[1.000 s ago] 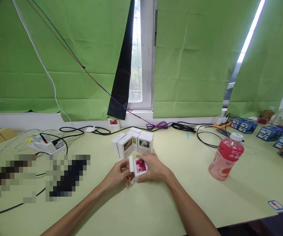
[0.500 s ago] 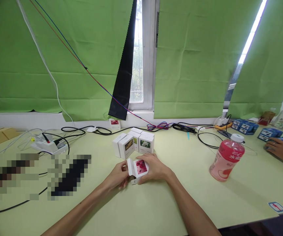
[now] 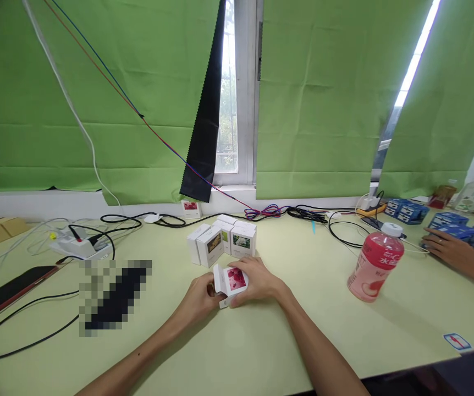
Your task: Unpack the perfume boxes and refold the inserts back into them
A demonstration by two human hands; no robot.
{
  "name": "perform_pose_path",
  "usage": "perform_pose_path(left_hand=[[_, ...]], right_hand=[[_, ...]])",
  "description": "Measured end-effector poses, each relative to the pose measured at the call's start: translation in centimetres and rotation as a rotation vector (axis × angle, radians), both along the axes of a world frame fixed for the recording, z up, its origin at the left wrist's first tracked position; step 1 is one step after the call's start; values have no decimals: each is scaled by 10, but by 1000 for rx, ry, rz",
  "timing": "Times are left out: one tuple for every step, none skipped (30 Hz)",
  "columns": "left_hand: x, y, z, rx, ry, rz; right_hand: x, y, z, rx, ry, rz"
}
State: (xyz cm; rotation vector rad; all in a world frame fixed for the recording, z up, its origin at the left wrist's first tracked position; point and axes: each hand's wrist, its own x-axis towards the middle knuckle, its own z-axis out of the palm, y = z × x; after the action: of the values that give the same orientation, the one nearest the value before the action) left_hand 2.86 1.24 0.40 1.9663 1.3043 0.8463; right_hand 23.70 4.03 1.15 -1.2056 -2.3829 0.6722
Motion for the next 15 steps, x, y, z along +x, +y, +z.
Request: perform_pose_path(left_hand=[[1,0,-1,18,-4,23],[2,0,-3,22,-14,30],[3,0,-4,14,-26,28],[4,1,-5,-1,-36,18],[5,3,-6,-19,-46,7],[6,5,-7,-35,-53,-3],[7,8,-8,-46,-61,-8],[8,10,-10,-52,-70,-9],[8,12,-11,-58,-82,-10],[8,13,-11,-64,-92,-13],[7,14,-11,-71,-98,-19],[4,15,-10,-78,-100,-27],[1,14,-8,-87,-97,-39],[-4,13,-6,-101,-90,-54],[-9,12,-2,-116,-79,-66]], right_hand=[[0,0,0,3,-1,1],[0,1,1,2,-1,3],[1,1,1,0,-2,6],[1,1,3,-5,-4,12],[0,1,4,-11,-10,19],[0,2,6,-18,-21,27],[0,2,7,-26,-34,33],[-1,3,9,-33,-48,39],[-1,4,11,-43,-62,42],[-1,4,13,-57,-77,40],[-1,4,15,-74,-92,36],[0,4,18,-91,-106,32],[2,3,20,-107,-120,25],[4,2,22,-122,-136,15],[7,0,24,-134,-149,3]])
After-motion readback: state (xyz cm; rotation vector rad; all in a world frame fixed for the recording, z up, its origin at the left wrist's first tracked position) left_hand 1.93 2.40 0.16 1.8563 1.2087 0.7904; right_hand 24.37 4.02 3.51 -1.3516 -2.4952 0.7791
